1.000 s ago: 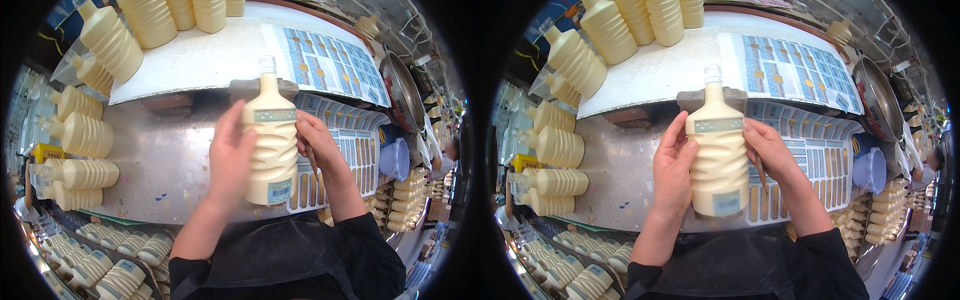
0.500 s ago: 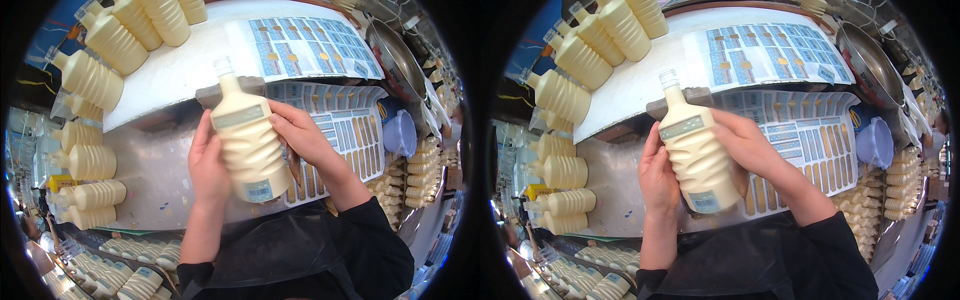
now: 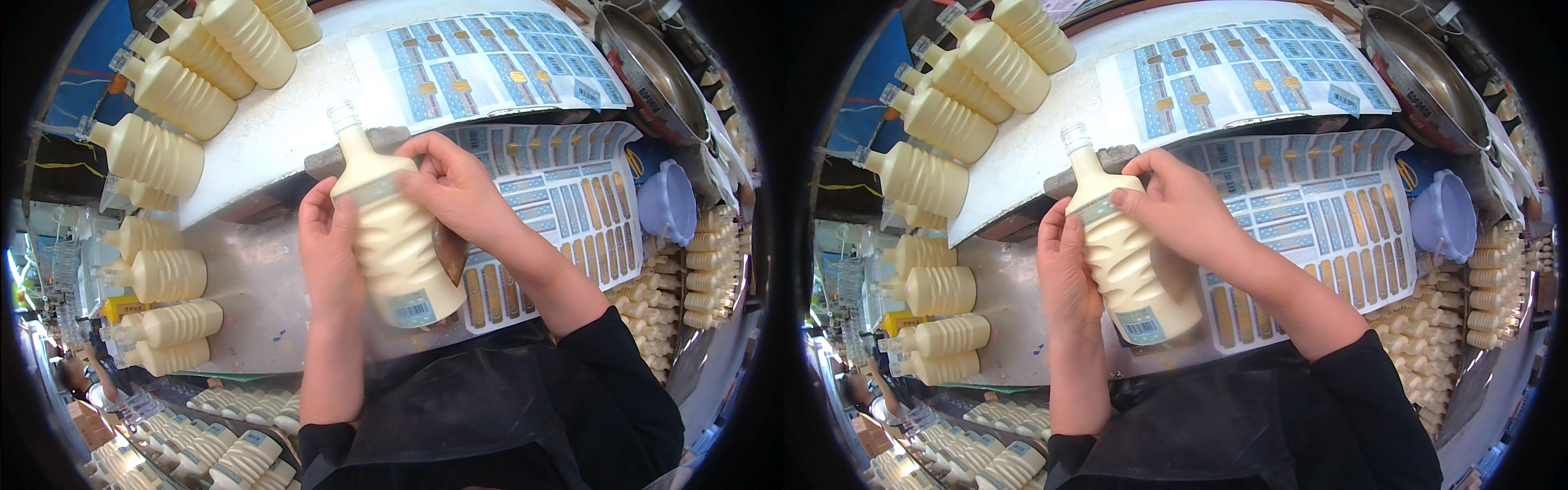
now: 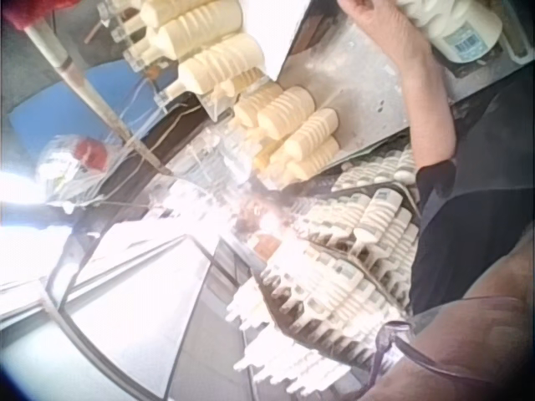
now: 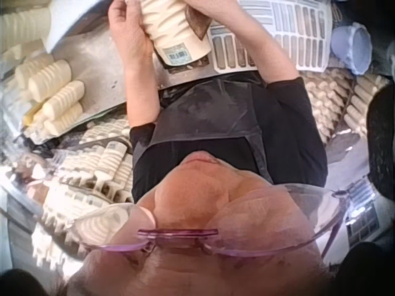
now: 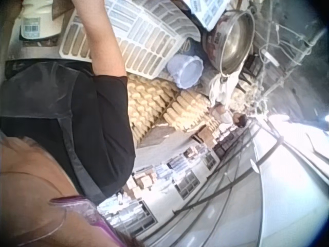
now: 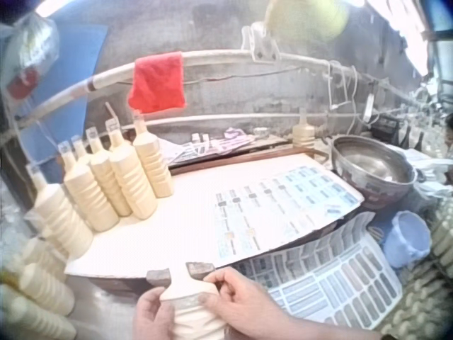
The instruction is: The person applies adhesive labels to the bodies of plastic bottles. They peel each label from a sheet, place it on a bottle, and smooth it down by hand. Labeled bottles are set aside on the work surface.
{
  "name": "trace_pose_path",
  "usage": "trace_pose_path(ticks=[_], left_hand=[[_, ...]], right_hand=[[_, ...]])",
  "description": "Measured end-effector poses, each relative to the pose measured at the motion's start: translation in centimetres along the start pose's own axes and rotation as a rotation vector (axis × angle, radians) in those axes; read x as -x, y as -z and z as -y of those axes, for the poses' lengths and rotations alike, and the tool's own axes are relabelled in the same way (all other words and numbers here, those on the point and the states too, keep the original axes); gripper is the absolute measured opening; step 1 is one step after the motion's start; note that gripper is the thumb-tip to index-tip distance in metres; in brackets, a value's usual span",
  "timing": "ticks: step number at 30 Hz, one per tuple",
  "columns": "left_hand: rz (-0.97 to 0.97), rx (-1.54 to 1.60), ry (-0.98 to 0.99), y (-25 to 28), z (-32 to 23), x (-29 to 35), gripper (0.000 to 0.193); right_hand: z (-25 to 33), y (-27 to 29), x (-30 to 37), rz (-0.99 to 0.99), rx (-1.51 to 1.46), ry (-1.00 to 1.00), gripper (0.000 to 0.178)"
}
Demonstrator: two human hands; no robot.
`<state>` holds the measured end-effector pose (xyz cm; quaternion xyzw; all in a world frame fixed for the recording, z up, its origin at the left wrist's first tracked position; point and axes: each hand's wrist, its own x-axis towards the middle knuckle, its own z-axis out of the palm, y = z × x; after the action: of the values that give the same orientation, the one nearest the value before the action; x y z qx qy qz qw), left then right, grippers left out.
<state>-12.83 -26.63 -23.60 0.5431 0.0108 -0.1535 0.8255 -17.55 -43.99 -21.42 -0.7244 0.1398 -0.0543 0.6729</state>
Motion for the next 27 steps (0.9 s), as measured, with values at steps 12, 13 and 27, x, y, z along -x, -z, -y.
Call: trace_pose_path(ticks=[12,13,27], left_hand=[[0.007,-0.028,-0.026,-0.4,-0.1,0.7,0.043],[0.016,-0.018,-0.023,-0.6,-0.4,1.1,0.046],[0.234,-0.117,0.044,0.4,-0.2,2.7,0.059]], right_hand=[[-0.3,1.6,0.6,0.033,-0.194,-0.120,0.031],[-0.6,1.9,1.2,0.032,-0.154,-0.114,0.033],[-0.5,0.9,4.9,-0.066,0.259,0.266,0.038]])
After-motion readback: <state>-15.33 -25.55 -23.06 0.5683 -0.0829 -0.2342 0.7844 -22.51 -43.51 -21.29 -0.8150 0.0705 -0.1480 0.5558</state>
